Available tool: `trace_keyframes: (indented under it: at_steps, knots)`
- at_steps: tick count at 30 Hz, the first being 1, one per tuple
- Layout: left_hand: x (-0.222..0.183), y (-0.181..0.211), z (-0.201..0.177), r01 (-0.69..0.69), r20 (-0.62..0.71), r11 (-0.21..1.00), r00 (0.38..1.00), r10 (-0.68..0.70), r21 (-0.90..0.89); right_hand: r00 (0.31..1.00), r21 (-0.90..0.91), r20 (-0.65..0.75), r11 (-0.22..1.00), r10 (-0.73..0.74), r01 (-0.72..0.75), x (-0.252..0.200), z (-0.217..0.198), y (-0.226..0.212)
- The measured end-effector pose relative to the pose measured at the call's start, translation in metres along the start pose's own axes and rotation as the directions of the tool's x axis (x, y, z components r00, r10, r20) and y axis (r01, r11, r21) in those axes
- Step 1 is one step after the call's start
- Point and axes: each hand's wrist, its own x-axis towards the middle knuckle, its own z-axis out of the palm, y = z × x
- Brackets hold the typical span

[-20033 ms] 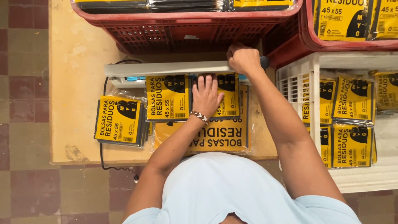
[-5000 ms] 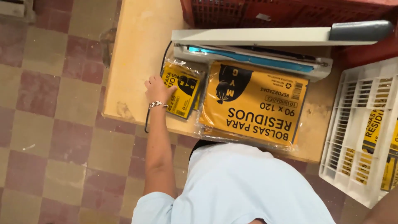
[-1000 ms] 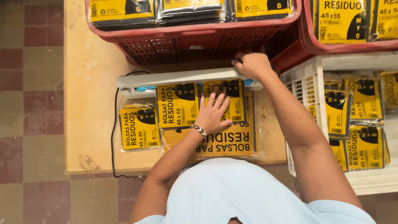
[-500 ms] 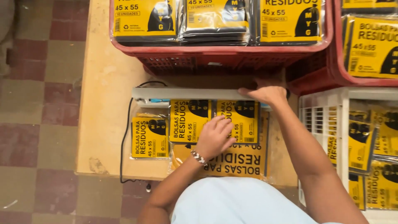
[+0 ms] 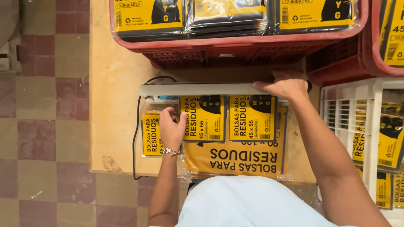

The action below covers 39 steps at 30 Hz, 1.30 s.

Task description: Sealing packs of plastic bags using a manual heat sealer and organizing them into storage crates.

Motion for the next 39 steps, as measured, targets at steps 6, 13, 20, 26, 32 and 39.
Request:
trace_keyframes:
  at_steps: [6,13,20,26,32,39]
  knots:
    - [0.011,-0.011,0.012,0.219,0.181,0.969,0.964,-0.196,-0.119,1.000,0.002,-0.003,1.000,0.013,-0.013,0.000,0.001,-0.003]
    - [0.019,-0.012,0.013,0.213,0.257,0.967,0.951,-0.173,-0.139,0.998,-0.062,-0.059,0.998,0.002,-0.005,0.006,0.001,-0.004]
    - [0.019,-0.013,0.012,0.351,0.379,0.919,0.887,-0.264,-0.180,0.994,-0.099,-0.101,0.995,-0.028,0.018,0.007,0.006,-0.001]
    - [0.018,0.006,-0.004,0.389,0.450,0.894,0.854,-0.260,-0.221,0.993,-0.075,-0.117,0.997,-0.015,0.006,-0.009,0.000,-0.007]
    - [0.024,-0.031,0.011,0.383,0.462,0.872,0.860,-0.216,-0.306,0.992,-0.110,-0.120,0.994,-0.025,0.012,-0.048,-0.008,-0.020]
    - [0.040,-0.054,0.029,0.337,0.461,0.880,0.873,-0.159,-0.334,0.942,-0.210,-0.292,0.972,-0.166,0.106,-0.023,0.010,0.004]
